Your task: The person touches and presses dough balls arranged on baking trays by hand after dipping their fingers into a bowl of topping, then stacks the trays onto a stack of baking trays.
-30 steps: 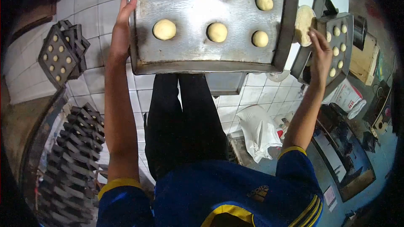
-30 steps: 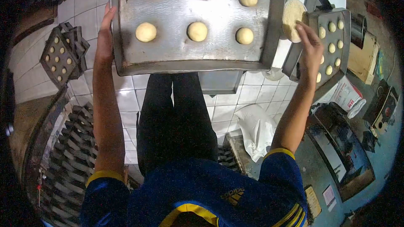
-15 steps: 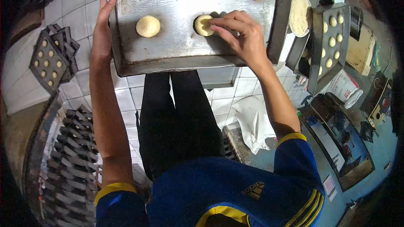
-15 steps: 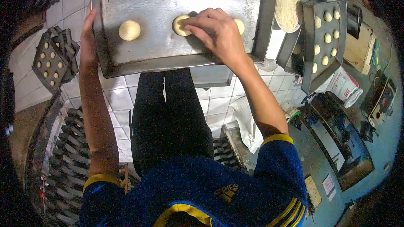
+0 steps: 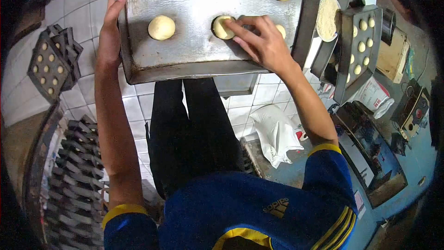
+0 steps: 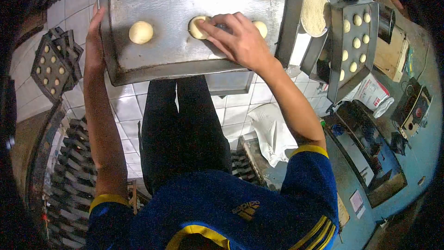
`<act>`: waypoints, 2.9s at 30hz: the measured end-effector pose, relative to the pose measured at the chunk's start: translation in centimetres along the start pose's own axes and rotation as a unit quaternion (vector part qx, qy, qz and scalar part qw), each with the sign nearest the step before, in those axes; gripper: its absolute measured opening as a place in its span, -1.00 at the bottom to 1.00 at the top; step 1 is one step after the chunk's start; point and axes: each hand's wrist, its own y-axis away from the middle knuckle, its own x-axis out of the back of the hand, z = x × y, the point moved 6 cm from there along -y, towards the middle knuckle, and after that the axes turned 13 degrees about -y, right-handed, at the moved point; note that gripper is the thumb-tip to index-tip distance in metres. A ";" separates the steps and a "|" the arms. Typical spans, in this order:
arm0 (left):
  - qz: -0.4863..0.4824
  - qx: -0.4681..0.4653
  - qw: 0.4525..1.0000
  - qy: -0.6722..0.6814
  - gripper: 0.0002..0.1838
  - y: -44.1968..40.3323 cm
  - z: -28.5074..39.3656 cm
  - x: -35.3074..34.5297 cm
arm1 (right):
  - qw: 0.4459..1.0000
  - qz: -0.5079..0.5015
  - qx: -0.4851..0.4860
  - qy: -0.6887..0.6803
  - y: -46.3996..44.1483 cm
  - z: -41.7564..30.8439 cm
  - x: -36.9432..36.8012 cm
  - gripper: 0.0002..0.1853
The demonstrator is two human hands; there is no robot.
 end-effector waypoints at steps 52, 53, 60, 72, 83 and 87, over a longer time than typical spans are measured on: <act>0.006 0.073 0.995 0.067 -0.31 -3.7 -5.6 4.1 | 0.756 0.290 -0.392 -0.436 10.0 8.2 13.1 -0.65; 0.035 0.055 0.997 0.038 -0.35 -2.9 -4.6 3.6 | 0.783 0.269 -0.367 -0.424 9.5 7.3 11.5 -0.68; -0.042 0.002 0.999 0.026 -0.31 -2.2 -2.3 1.7 | 0.920 0.212 -0.296 -0.147 8.1 4.1 8.5 -0.83; 0.013 0.017 1.000 -0.022 -0.36 -1.3 -1.2 1.2 | 0.960 0.157 -0.229 0.024 8.9 3.6 5.6 -0.75; -0.006 0.023 1.000 -0.011 -0.16 -1.3 -1.3 1.0 | 0.949 0.099 -0.297 -0.036 9.3 0.4 5.4 -0.10; 0.003 0.029 1.000 -0.005 -0.16 -1.4 -1.7 1.2 | 0.939 -0.006 -0.342 0.008 8.8 0.6 1.8 0.07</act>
